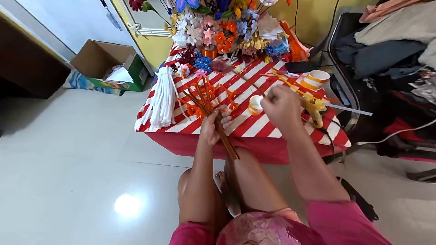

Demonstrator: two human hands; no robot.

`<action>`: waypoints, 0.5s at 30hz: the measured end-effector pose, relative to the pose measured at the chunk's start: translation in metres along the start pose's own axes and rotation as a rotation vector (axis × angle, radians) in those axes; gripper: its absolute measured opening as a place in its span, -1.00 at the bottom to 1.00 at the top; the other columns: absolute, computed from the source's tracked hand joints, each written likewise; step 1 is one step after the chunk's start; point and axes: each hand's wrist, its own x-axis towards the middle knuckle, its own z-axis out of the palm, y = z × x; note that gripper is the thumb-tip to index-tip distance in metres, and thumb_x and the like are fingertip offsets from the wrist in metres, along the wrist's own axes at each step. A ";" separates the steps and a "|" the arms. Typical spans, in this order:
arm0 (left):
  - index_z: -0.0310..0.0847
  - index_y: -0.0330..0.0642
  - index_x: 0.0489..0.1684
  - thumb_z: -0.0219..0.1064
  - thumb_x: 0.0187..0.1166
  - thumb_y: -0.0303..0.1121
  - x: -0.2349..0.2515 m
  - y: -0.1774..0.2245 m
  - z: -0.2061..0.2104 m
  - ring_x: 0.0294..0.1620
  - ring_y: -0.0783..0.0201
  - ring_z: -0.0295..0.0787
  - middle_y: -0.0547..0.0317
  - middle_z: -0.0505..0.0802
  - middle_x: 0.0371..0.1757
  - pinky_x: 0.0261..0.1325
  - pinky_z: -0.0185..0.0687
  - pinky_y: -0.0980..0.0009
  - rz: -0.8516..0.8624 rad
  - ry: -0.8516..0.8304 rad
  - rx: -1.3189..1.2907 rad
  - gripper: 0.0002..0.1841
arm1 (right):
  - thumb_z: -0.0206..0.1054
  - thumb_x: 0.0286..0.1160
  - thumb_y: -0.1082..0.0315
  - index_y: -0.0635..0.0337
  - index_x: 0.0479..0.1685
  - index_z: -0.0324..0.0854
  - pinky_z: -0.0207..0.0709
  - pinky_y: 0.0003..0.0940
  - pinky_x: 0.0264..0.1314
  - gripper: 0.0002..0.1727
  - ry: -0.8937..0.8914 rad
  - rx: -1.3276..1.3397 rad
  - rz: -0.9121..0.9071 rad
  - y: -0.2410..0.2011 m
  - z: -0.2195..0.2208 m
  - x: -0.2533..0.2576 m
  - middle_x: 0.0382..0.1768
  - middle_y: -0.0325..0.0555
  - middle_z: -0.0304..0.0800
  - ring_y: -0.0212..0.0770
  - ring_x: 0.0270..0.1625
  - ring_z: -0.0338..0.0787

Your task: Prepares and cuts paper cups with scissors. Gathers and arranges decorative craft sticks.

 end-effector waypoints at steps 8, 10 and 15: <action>0.50 -0.35 0.40 -0.27 0.94 -0.27 -0.002 -0.001 0.003 0.01 0.09 0.92 -0.12 0.89 0.05 0.06 0.85 0.26 0.009 -0.054 -0.012 -0.53 | 0.25 0.38 0.27 0.10 -0.68 0.55 0.37 -0.09 -0.03 -0.73 0.185 0.079 -0.379 0.035 0.072 -0.121 -0.63 -0.13 0.53 -0.10 -0.41 0.59; 0.50 -0.32 0.35 -0.28 0.93 -0.28 -0.001 0.001 0.001 -0.05 0.08 0.93 -0.13 0.89 0.01 0.00 0.85 0.25 0.042 -0.032 -0.038 -0.55 | 0.25 0.36 0.26 0.08 -0.70 0.55 0.38 -0.10 -0.06 -0.73 0.133 0.070 -0.388 0.040 0.080 -0.133 -0.64 -0.15 0.53 -0.12 -0.43 0.60; 0.56 -0.28 0.28 -0.34 0.91 -0.34 -0.002 0.002 -0.001 -0.20 0.19 0.91 0.06 0.88 -0.20 0.05 0.86 0.21 0.098 -0.012 -0.015 -0.53 | 0.24 0.33 0.26 0.07 -0.68 0.58 0.34 -0.17 -0.11 -0.75 0.058 0.082 -0.400 0.044 0.090 -0.144 -0.64 -0.17 0.53 -0.16 -0.45 0.57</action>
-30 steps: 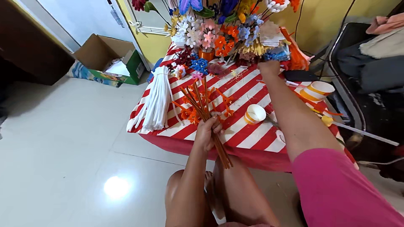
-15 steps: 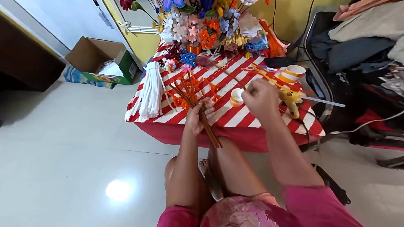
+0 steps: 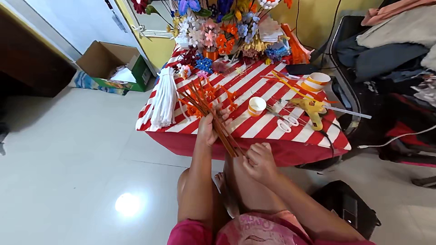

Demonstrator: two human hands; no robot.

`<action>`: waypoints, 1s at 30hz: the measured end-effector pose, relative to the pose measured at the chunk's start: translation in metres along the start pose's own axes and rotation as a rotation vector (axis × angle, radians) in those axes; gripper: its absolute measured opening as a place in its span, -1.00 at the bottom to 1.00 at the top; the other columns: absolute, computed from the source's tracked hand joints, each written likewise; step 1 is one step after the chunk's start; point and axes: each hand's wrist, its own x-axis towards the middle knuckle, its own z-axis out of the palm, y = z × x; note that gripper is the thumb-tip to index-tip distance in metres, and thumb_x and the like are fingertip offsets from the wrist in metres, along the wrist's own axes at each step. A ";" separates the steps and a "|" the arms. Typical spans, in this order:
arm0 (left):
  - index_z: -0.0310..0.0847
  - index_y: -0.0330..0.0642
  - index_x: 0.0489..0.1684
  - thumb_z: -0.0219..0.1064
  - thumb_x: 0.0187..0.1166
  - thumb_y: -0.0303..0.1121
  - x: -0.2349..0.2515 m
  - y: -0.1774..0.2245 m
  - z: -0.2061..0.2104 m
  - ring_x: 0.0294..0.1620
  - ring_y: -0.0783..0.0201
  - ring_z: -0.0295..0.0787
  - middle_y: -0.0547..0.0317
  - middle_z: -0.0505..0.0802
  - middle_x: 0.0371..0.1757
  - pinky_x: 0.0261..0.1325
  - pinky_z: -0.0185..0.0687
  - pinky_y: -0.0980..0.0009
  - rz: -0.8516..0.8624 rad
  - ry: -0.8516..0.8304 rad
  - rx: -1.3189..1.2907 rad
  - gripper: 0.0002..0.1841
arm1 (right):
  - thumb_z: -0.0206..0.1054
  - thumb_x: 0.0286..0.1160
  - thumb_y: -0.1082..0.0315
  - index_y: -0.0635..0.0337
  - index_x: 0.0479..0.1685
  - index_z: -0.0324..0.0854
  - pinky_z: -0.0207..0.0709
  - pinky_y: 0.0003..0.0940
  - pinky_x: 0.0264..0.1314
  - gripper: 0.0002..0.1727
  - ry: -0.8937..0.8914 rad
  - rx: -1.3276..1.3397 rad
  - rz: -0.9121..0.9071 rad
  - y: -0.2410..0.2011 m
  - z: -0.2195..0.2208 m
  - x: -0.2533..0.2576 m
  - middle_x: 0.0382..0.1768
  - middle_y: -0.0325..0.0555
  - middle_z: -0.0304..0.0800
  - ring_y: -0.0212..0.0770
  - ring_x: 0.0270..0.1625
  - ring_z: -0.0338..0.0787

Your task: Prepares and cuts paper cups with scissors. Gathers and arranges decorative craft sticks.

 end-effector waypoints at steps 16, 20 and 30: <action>0.57 -0.25 0.31 -0.35 0.94 -0.23 0.009 -0.012 0.007 -0.51 0.29 0.77 0.18 0.74 -0.51 -0.17 0.85 0.28 0.061 0.073 -0.041 -0.49 | 0.26 0.43 0.35 0.14 -0.55 0.63 0.39 -0.28 0.05 -0.79 0.011 0.431 0.326 -0.006 0.002 0.016 -0.54 -0.26 0.61 -0.38 -0.34 0.61; 0.57 -0.22 0.32 -0.36 0.94 -0.21 0.008 -0.014 0.006 -0.49 0.28 0.78 0.19 0.76 -0.50 -0.17 0.85 0.27 0.058 0.010 -0.032 -0.48 | 0.25 0.46 0.38 0.14 -0.55 0.62 0.42 -0.38 -0.01 -0.79 0.008 0.528 0.372 -0.005 0.005 0.015 -0.52 -0.29 0.59 -0.43 -0.32 0.59; 0.60 -0.24 0.22 -0.29 0.88 -0.34 0.008 -0.014 0.005 -0.63 0.42 0.58 0.35 0.55 -0.62 -0.34 0.74 0.47 0.072 -0.096 0.023 -0.55 | 0.30 0.45 0.31 0.15 -0.51 0.69 0.41 -0.21 0.08 -0.79 -0.132 0.445 0.333 0.002 0.002 0.017 -0.49 -0.25 0.68 -0.38 -0.30 0.66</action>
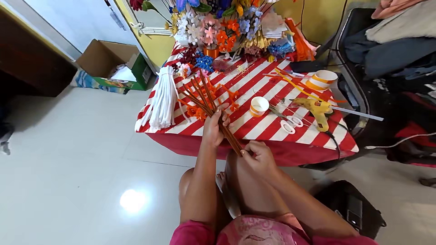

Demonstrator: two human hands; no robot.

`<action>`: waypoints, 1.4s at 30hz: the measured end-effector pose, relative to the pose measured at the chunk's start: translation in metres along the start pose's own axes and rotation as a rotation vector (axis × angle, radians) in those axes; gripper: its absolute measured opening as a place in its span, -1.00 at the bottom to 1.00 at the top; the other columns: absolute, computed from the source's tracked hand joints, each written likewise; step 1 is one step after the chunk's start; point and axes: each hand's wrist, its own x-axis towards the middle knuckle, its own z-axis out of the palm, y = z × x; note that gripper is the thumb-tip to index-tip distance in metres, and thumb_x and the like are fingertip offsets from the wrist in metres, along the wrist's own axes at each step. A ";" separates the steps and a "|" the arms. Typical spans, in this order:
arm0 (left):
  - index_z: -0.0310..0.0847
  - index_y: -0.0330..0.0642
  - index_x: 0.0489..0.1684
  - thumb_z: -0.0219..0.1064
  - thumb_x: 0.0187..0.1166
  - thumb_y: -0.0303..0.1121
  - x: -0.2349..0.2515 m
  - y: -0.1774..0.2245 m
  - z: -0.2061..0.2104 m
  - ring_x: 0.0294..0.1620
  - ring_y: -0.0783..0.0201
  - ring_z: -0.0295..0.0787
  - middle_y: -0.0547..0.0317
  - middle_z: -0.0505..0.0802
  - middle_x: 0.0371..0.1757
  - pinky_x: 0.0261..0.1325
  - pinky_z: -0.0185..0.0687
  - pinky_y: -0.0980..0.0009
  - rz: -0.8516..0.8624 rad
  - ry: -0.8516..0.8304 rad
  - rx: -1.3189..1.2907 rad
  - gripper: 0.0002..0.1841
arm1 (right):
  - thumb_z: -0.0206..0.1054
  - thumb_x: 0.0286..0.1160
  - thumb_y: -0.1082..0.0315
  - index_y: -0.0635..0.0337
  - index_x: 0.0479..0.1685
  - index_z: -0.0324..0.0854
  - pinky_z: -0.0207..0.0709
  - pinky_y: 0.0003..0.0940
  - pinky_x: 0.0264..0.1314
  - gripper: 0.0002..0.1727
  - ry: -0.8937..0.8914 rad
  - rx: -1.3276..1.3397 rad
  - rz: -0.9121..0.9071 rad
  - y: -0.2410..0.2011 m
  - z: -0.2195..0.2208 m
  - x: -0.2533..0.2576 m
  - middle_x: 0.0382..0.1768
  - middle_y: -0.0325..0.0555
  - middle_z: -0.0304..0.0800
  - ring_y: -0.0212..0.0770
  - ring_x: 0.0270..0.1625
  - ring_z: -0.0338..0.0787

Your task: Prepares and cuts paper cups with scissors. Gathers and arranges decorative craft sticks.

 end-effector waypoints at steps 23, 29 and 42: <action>0.65 -0.37 0.05 0.11 0.59 -0.57 0.017 -0.018 -0.015 -0.80 0.53 0.43 0.32 0.59 -0.70 -0.67 0.43 0.65 0.011 -0.119 -0.210 -0.77 | 0.25 0.62 0.27 0.52 0.22 0.63 0.41 0.49 0.37 -0.57 0.322 -0.229 0.621 0.121 -0.119 0.313 0.26 0.49 0.67 0.42 0.39 0.63; 0.70 -0.37 0.06 0.12 0.60 -0.56 0.015 -0.015 -0.013 -0.78 0.54 0.44 0.35 0.60 -0.70 -0.64 0.44 0.65 -0.017 -0.095 -0.204 -0.75 | 0.04 0.77 0.16 0.46 0.30 0.61 0.34 0.53 0.41 -0.49 0.179 -0.602 0.824 0.127 -0.100 0.331 0.38 0.48 0.62 0.46 0.50 0.56; 0.73 -0.34 0.08 0.21 0.56 -0.54 0.015 -0.013 -0.013 -0.74 0.53 0.50 0.39 0.60 -0.72 -0.57 0.54 0.60 -0.113 -0.175 -0.080 -0.75 | 0.32 0.50 0.13 0.38 0.24 0.65 0.41 0.42 0.39 -0.49 0.465 -0.476 0.856 0.154 -0.090 0.361 0.32 0.39 0.69 0.34 0.46 0.64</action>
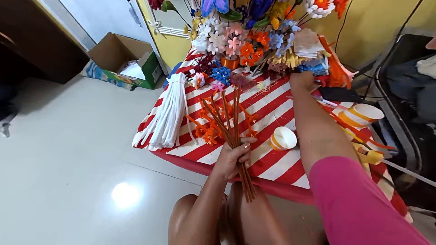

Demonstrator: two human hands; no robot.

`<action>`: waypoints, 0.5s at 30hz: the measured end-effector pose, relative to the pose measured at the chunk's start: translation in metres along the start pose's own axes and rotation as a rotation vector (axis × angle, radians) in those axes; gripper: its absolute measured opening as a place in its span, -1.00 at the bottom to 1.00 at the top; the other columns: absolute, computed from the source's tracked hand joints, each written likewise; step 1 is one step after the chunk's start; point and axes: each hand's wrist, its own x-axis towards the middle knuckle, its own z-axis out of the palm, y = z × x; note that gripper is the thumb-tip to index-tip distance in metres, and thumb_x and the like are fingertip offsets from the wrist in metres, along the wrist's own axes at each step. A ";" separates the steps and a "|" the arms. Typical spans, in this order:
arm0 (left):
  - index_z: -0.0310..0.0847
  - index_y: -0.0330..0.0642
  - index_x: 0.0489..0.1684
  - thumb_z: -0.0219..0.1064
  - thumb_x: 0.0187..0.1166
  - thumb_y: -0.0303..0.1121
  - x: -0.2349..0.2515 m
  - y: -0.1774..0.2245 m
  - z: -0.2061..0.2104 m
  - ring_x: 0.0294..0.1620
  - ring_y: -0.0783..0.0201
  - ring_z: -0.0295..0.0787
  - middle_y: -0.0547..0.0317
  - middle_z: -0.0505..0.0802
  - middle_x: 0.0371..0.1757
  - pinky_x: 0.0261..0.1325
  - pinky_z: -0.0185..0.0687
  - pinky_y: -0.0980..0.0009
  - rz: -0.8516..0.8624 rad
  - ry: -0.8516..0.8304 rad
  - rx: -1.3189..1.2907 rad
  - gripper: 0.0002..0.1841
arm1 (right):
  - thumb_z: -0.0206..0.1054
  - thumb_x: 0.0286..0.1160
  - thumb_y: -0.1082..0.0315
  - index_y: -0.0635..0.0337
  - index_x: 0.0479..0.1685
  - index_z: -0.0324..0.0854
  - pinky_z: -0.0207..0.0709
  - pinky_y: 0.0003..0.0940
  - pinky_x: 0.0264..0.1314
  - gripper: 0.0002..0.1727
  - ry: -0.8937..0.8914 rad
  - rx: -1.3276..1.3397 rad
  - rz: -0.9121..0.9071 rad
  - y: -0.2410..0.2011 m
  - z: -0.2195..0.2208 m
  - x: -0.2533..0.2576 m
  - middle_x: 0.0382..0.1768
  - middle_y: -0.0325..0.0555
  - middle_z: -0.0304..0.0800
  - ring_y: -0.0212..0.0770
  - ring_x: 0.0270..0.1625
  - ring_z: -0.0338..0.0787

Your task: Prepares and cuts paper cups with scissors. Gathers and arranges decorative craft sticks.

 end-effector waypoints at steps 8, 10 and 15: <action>0.69 -0.38 0.12 0.09 0.62 -0.55 -0.002 0.000 0.002 -0.77 0.50 0.51 0.41 0.55 -0.76 -0.55 0.62 0.55 -0.020 0.003 0.049 -0.72 | 0.31 0.52 0.08 0.33 0.22 0.69 0.38 0.38 0.44 -0.50 -0.024 -0.023 0.004 -0.005 -0.006 -0.001 0.33 0.32 0.71 0.26 0.49 0.64; 0.67 -0.38 0.13 0.06 0.63 -0.56 -0.003 0.000 0.002 -0.77 0.49 0.50 0.42 0.54 -0.76 -0.54 0.63 0.54 -0.017 0.005 0.057 -0.71 | 0.29 0.53 0.08 0.31 0.20 0.70 0.36 0.40 0.45 -0.52 -0.033 -0.022 -0.002 -0.007 -0.009 -0.005 0.33 0.32 0.71 0.27 0.49 0.63; 0.64 -0.41 0.16 0.02 0.65 -0.57 -0.004 0.000 0.004 -0.78 0.49 0.48 0.40 0.52 -0.76 -0.56 0.62 0.54 -0.026 0.013 0.063 -0.70 | 0.37 0.45 0.12 0.39 0.17 0.68 0.40 0.43 0.38 -0.50 -0.095 0.067 -0.016 -0.004 -0.022 -0.022 0.32 0.41 0.66 0.35 0.46 0.61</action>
